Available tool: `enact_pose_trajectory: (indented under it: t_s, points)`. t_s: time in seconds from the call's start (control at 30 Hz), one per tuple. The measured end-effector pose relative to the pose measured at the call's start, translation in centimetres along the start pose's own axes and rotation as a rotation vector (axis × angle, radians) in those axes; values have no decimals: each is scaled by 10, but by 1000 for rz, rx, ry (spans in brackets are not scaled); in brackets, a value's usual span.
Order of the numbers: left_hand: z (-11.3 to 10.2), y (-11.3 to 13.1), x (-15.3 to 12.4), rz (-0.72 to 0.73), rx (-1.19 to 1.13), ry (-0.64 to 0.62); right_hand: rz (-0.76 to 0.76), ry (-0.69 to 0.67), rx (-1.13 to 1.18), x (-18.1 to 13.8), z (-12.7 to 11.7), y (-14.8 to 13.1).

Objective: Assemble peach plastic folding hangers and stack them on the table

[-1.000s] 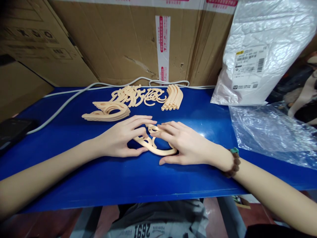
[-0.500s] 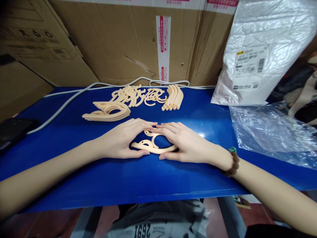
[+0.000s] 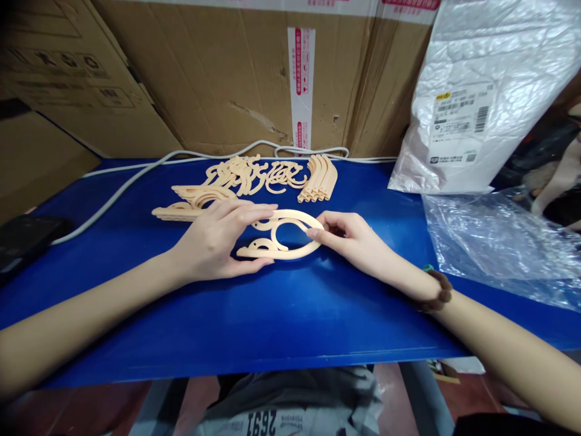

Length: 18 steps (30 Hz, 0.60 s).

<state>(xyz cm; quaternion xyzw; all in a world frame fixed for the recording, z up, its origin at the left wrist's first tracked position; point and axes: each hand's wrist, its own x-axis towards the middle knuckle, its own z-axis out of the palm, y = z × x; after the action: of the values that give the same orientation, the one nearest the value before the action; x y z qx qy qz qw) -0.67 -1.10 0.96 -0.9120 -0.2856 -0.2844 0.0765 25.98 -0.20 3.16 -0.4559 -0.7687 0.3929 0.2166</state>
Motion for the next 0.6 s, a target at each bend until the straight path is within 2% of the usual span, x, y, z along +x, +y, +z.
enact_pose_trajectory:
  t_s: [0.1, 0.23, 0.6]
  points:
    - [0, 0, 0, 2, 25, -46, 73, -41, 148, 2, 2, -1]
    - [0, 0, 1, -18, 18, -97, 121, -33, 232, 2, 1, -2]
    - [0, 1, 0, -24, -8, -112, 90, -42, 240, 2, 1, 0]
